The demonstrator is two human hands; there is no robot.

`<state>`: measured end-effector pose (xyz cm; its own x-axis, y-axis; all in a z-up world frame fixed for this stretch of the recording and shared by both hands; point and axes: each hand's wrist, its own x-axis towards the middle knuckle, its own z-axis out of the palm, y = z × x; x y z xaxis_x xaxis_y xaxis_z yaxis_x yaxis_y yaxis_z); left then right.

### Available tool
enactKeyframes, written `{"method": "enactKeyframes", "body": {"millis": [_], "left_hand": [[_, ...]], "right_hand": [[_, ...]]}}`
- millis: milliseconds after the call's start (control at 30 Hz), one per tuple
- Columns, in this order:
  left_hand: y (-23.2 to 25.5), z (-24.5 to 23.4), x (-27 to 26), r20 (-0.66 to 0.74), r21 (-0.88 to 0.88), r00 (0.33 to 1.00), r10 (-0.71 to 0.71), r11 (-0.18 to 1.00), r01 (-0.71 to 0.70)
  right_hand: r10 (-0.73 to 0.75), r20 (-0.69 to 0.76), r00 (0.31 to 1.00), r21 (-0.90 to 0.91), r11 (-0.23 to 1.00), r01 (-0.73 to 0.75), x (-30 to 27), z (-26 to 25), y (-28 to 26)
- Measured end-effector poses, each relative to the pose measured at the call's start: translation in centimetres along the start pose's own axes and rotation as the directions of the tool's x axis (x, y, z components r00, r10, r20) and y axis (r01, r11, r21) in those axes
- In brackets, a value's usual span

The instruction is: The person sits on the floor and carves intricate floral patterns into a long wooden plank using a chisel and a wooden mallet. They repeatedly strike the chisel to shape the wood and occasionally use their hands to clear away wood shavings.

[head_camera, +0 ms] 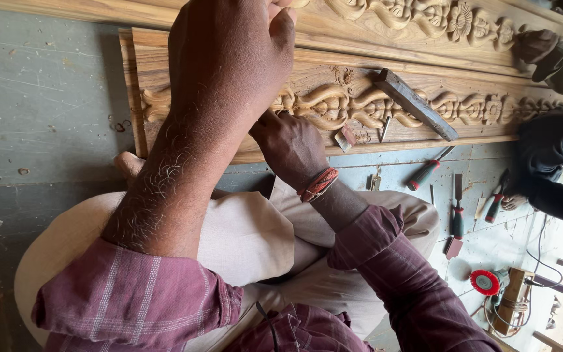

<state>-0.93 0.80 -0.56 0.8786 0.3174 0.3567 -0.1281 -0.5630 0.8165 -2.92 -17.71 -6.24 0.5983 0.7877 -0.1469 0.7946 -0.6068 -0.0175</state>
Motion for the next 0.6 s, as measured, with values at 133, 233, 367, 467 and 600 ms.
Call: {"method": "enactKeyframes", "body": {"millis": [133, 233, 367, 467, 600], "left_hand": [[-0.2, 0.2, -0.4, -0.043, 0.045, 0.996, 0.074, 0.996, -0.072], [-0.4, 0.1, -0.5, -0.041, 0.065, 0.996, 0.084, 0.995, -0.081], [0.0, -0.3, -0.1, -0.029, 0.008, 0.998, 0.051, 0.999, -0.051], [0.1, -0.6, -0.2, -0.035, -0.007, 0.999, 0.036, 0.999, -0.036], [0.2, -0.4, -0.4, -0.037, 0.018, 0.997, 0.062, 0.998, -0.061]], "right_hand": [[0.014, -0.019, 1.0, 0.034, 0.999, -0.013, 0.0, 0.2, 0.2], [0.1, 0.071, 0.992, 0.047, 0.994, -0.104, -0.8, 0.2, -0.1], [0.149, 0.114, 0.982, -0.038, 0.989, -0.146, -2.5, -0.5, 0.4], [0.185, 0.122, 0.975, -0.072, 0.982, -0.177, -3.5, -0.7, 0.8], [0.227, 0.233, 0.946, -0.029, 0.974, -0.227, -3.5, -1.0, 1.5]]}}
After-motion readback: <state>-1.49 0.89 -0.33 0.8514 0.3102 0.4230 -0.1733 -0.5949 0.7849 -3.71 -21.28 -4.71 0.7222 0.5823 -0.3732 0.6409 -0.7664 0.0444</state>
